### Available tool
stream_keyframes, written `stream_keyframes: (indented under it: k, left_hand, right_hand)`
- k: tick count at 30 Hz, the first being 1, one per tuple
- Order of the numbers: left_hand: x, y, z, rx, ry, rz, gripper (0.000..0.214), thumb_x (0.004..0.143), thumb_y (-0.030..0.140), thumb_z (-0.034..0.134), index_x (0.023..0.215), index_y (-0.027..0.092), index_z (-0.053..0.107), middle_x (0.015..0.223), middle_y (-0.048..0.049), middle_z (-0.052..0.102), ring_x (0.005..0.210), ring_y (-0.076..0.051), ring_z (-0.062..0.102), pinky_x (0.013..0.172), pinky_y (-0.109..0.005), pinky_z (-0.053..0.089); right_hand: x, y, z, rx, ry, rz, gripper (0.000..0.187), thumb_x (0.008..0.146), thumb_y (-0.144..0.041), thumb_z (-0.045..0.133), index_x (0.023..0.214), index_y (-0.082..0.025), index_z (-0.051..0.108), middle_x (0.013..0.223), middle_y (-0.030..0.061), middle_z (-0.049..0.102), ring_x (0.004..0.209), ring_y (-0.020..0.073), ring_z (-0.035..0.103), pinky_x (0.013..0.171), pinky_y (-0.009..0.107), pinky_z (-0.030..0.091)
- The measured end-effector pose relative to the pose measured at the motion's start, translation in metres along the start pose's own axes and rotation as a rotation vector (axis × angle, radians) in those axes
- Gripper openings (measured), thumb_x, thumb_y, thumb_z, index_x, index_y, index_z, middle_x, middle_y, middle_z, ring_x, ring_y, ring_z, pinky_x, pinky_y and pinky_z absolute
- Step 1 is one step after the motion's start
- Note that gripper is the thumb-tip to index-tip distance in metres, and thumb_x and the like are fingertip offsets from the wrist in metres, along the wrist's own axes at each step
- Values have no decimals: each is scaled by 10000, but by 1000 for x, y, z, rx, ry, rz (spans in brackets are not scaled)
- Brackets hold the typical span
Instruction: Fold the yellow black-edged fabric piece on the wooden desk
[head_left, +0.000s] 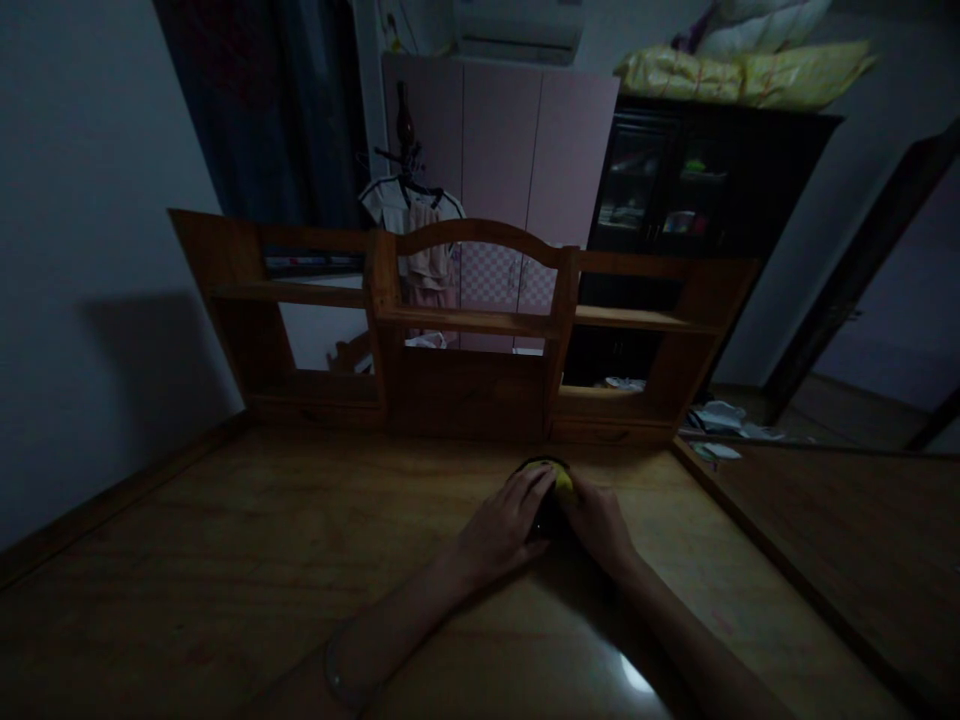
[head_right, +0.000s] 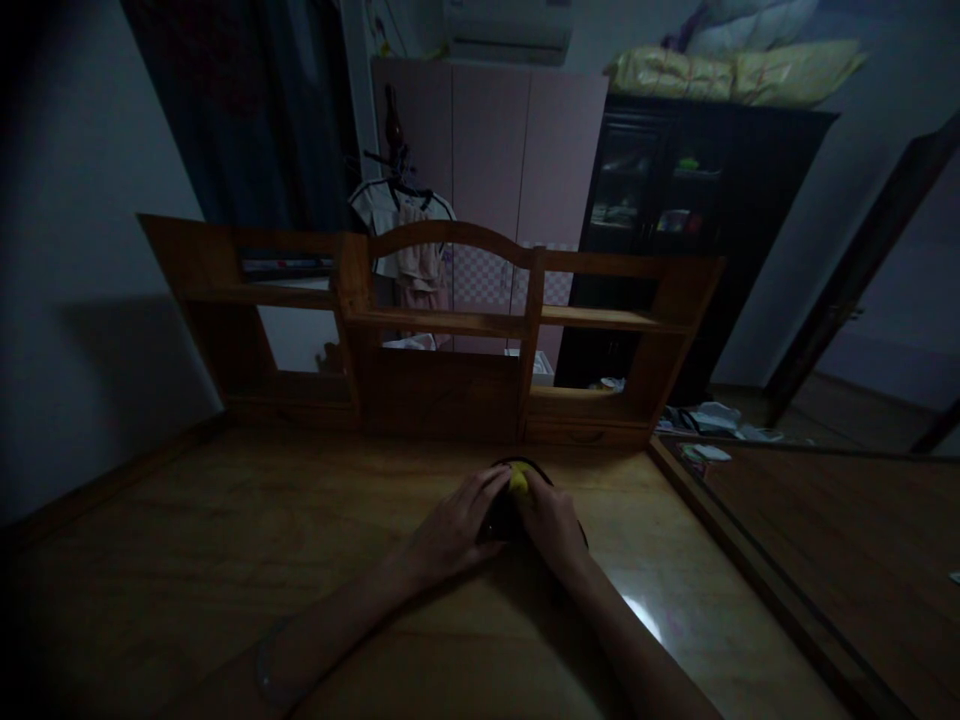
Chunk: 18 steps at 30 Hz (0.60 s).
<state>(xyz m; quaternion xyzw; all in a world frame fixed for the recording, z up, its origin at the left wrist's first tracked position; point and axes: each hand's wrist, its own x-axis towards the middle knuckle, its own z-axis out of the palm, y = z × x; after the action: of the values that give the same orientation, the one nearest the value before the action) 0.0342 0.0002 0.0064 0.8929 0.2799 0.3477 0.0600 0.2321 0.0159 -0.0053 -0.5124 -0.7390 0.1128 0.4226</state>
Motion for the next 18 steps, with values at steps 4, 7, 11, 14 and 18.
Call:
stream_keyframes:
  k: [4, 7, 11, 14, 18]
  left_hand:
    - [-1, -2, 6, 5, 65, 0, 911, 813, 267, 725, 1504, 189, 135, 1477, -149, 347, 1383, -286, 333, 1137, -465, 350]
    - [-3, -4, 10, 19, 122, -6, 877, 833, 289, 710, 1500, 179, 152, 1469, -150, 361, 1378, -278, 341, 1141, -456, 347]
    - [-5, -6, 9, 23, 164, -30, 832, 834, 260, 706, 1486, 182, 195, 1468, -137, 365, 1383, -268, 333, 1152, -451, 335]
    - [-6, -6, 6, 27, 165, -59, 801, 849, 252, 687, 1485, 195, 203, 1477, -133, 355, 1394, -271, 315, 1152, -469, 328]
    - [-6, -3, 4, 57, 135, -17, 784, 863, 214, 653, 1492, 186, 186, 1494, -137, 330, 1409, -278, 282, 1155, -489, 311]
  right_hand:
    - [0, -8, -3, 36, 83, 40, 269, 806, -228, 562, 1053, -207, 667, 845, 43, 741, 724, 222, 690, 612, 256, 490]
    - [1, -12, -2, 162, 33, 43, 246, 814, -231, 568, 1037, -195, 666, 873, 32, 731, 763, 216, 677, 658, 266, 501]
    - [4, -14, 3, 397, -138, 134, 254, 804, -267, 592, 1019, -166, 681, 962, 49, 730, 883, 245, 668, 784, 325, 525]
    - [3, -16, 7, 570, -206, 278, 307, 769, -295, 634, 1049, -175, 676, 955, 42, 731, 882, 252, 672, 791, 349, 540]
    - [1, -18, 11, 677, -194, 339, 354, 723, -280, 667, 1062, -179, 669, 926, 34, 726, 865, 242, 667, 782, 342, 545]
